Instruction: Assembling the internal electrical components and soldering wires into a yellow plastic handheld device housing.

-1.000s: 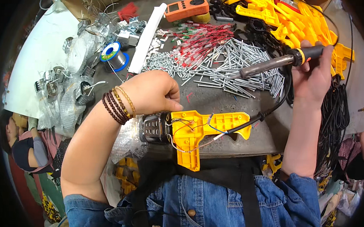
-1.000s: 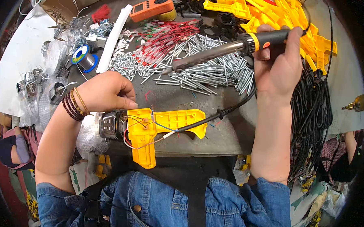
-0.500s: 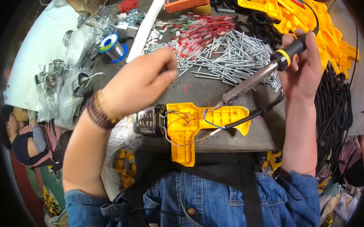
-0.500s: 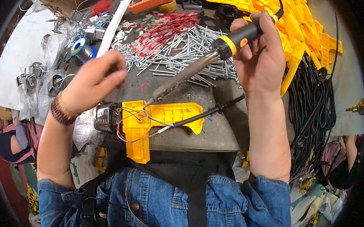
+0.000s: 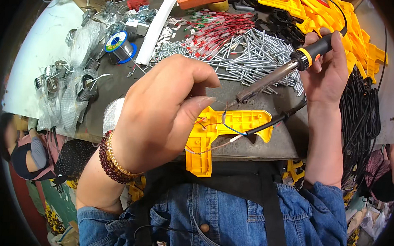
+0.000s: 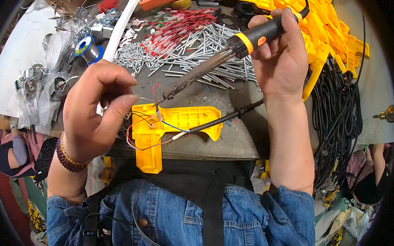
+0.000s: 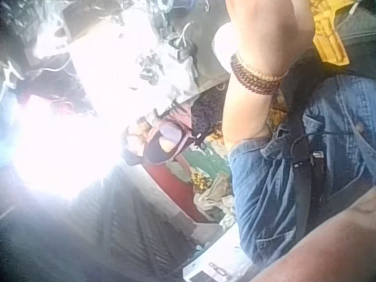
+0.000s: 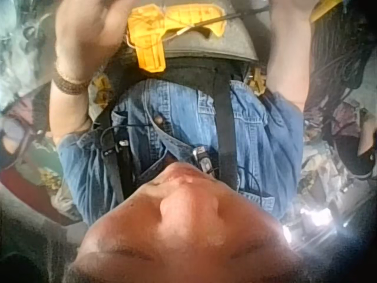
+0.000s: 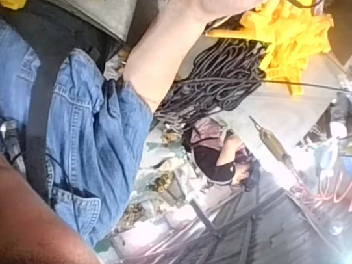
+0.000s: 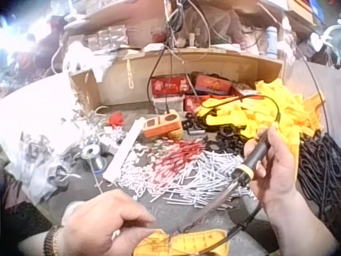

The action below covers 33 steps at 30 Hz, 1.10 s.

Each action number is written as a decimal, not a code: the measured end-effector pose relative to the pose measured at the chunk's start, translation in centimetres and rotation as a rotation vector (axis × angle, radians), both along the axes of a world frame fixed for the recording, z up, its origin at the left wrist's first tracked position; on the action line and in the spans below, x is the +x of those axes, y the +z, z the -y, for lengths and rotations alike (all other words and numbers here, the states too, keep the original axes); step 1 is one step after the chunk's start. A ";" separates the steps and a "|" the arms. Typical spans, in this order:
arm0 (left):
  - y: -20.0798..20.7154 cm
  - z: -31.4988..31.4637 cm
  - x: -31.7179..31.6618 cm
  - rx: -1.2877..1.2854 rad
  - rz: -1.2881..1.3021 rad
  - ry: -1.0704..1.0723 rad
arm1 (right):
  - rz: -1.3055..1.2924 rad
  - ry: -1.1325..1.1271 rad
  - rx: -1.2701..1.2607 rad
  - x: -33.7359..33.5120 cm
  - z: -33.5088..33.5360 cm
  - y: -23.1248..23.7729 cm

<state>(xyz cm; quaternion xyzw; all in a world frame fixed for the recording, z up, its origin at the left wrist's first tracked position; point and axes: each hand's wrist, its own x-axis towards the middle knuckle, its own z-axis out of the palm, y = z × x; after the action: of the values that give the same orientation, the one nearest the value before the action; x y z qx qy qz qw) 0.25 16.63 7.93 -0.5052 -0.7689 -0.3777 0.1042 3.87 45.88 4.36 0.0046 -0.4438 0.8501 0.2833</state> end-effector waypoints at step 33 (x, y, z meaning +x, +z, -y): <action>-0.3 -0.7 -0.6 0.036 -0.006 -0.061 | -0.134 0.013 0.020 0.3 -0.7 -0.1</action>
<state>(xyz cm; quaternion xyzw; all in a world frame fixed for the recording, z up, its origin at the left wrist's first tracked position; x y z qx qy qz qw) -0.37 17.30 7.60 -0.5276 -0.7459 -0.3931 0.1041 4.16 46.59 4.31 0.0671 -0.4323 0.8453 0.3068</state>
